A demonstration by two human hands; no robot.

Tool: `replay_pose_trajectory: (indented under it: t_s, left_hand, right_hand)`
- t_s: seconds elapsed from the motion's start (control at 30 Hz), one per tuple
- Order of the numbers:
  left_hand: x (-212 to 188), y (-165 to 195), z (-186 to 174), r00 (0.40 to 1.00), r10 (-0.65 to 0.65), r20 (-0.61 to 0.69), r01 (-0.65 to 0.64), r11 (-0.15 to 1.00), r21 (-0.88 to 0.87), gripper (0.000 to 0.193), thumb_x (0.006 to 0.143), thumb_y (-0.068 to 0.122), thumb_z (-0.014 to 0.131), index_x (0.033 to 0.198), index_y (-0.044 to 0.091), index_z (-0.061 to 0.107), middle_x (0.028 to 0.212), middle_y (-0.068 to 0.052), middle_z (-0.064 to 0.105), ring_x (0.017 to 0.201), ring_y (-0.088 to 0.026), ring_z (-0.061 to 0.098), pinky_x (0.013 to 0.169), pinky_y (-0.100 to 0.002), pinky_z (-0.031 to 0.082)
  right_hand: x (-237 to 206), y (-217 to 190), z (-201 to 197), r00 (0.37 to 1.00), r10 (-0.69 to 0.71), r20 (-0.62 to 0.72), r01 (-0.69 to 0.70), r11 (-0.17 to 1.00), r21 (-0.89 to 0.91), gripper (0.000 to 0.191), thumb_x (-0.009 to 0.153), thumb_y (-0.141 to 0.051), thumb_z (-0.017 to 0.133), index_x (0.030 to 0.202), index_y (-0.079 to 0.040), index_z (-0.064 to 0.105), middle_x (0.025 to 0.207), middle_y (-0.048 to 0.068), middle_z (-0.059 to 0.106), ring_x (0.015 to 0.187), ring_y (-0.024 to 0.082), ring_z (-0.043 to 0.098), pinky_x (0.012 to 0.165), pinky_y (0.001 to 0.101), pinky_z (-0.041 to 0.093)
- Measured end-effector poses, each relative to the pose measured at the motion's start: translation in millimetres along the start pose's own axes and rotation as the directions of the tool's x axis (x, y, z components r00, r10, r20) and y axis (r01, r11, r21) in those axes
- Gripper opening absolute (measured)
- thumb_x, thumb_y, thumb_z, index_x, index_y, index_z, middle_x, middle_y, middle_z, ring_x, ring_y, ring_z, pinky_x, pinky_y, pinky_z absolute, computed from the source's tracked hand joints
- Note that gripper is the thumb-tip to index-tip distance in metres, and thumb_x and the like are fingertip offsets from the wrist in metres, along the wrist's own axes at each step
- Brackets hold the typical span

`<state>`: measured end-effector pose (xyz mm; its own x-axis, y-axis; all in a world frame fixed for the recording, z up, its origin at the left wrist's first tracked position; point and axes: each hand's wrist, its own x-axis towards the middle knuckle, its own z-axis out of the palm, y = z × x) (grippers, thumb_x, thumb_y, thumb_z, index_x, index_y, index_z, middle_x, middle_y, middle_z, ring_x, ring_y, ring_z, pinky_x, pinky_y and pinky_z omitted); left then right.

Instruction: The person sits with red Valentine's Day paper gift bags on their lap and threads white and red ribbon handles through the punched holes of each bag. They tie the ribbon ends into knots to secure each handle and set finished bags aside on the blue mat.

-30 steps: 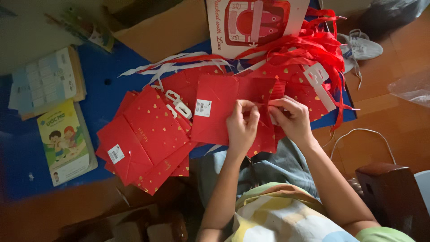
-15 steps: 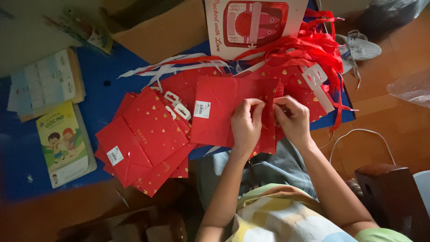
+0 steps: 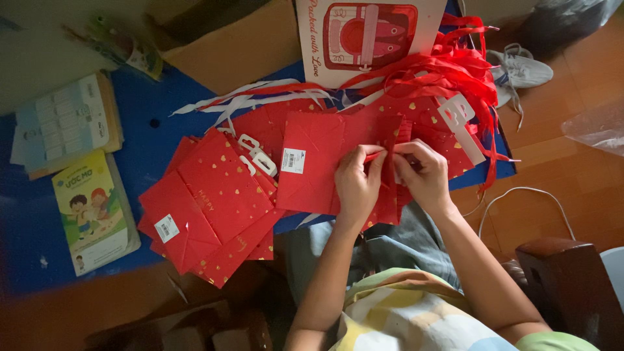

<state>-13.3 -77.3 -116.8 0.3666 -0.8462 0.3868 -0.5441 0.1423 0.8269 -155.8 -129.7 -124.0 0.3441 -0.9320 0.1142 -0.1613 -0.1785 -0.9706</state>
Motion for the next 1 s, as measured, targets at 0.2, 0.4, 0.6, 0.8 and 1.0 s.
replay_pose_trajectory:
  t_s: [0.2,0.4,0.6,0.8,1.0]
  left_hand:
    - [-3.4,-5.3,1.3,0.963,-0.268,-0.019,0.259,0.944,-0.206,0.018,0.106,0.023,0.062,0.106,0.005,0.06,0.095,-0.012,0.072,0.084,-0.028,0.073,0.071,-0.037,0.056]
    - [4.6,3.2,-2.5,0.975,-0.223,-0.012,0.214,0.948,-0.235,0.021,0.102,0.022,0.065,0.112,0.004,0.062,0.102,-0.013,0.072,0.086,-0.027,0.072,0.074,-0.036,0.056]
    - [-0.3,1.9,0.9,0.998,-0.061,-0.028,0.058,0.993,-0.107,0.015,0.102,0.02,0.069,0.106,0.005,0.068,0.101,-0.011,0.074,0.092,-0.028,0.073,0.079,-0.036,0.057]
    - [-2.8,-5.1,4.8,0.934,-0.358,0.025,0.343,0.871,-0.352,0.017,0.108,0.023,0.06,0.109,0.006,0.061,0.096,-0.006,0.072,0.081,-0.016,0.072,0.073,-0.03,0.057]
    - [2.2,8.3,-1.4,0.984,-0.177,-0.008,0.173,0.967,-0.186,0.021,0.1,0.023,0.069,0.114,0.006,0.07,0.102,-0.009,0.074,0.084,-0.021,0.072,0.073,-0.032,0.057]
  right_hand:
    - [0.9,2.2,0.1,0.996,-0.084,0.005,0.084,0.989,-0.123,0.014,0.094,0.004,0.07,0.108,0.002,0.069,0.089,0.005,0.067,0.072,0.006,0.06,0.063,0.023,0.049]
    - [0.0,7.6,-0.4,0.999,-0.043,-0.003,0.043,0.998,-0.054,0.012,0.096,0.006,0.066,0.108,0.004,0.067,0.089,0.004,0.064,0.068,0.006,0.061,0.059,0.0225,0.048]
    - [-2.2,6.6,-0.5,1.0,-0.021,-0.001,0.021,1.0,0.017,0.011,0.097,0.007,0.065,0.107,0.005,0.067,0.089,0.004,0.063,0.068,0.007,0.061,0.057,0.0224,0.048]
    - [-1.3,3.9,-1.1,0.996,-0.089,0.003,0.089,0.994,-0.068,0.012,0.095,0.008,0.066,0.107,0.005,0.067,0.087,0.006,0.063,0.069,0.008,0.062,0.059,0.0228,0.049]
    - [-2.0,4.9,-1.9,0.996,-0.088,-0.001,0.088,0.995,-0.054,0.011,0.095,0.008,0.065,0.106,0.005,0.067,0.088,0.006,0.062,0.069,0.008,0.061,0.059,0.0229,0.048]
